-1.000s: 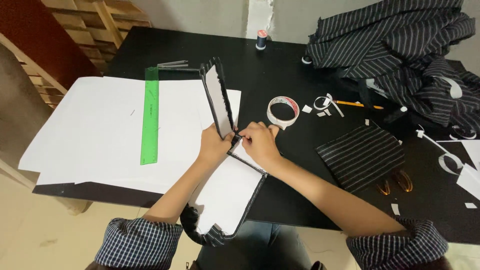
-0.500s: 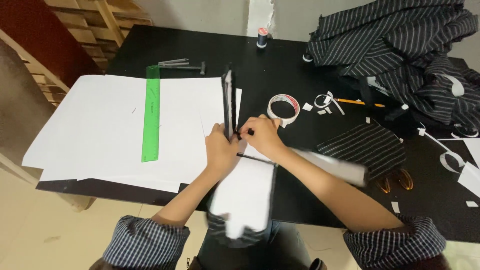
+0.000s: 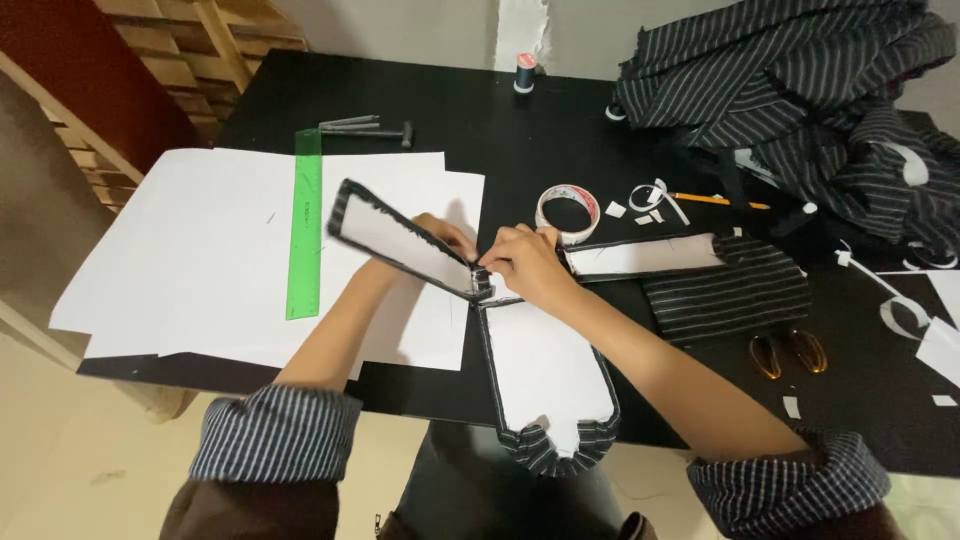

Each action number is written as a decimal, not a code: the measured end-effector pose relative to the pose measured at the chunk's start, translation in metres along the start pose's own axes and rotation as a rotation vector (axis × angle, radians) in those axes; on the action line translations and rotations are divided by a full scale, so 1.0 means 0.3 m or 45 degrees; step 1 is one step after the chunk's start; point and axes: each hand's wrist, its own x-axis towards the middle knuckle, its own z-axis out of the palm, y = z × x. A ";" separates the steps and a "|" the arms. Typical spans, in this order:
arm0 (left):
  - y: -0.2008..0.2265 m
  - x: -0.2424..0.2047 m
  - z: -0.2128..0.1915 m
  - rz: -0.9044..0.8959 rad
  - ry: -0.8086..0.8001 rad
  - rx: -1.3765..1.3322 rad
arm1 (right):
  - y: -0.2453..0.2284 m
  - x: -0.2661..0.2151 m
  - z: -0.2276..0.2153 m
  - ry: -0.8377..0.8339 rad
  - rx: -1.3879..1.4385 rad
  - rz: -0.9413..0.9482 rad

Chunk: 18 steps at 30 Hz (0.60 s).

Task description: Assemble a wallet by applying adhesive tape to a template and covering it with striped fabric.

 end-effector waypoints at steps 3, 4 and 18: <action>0.101 0.093 0.017 -0.513 -0.436 0.957 | 0.044 -0.007 0.052 0.074 -0.103 0.019; 0.065 0.109 0.003 -0.382 -0.479 0.745 | 0.042 -0.011 0.053 0.162 -0.135 0.001; 0.005 0.159 0.023 -0.261 -0.754 0.432 | 0.072 -0.042 -0.078 0.090 -0.249 -0.350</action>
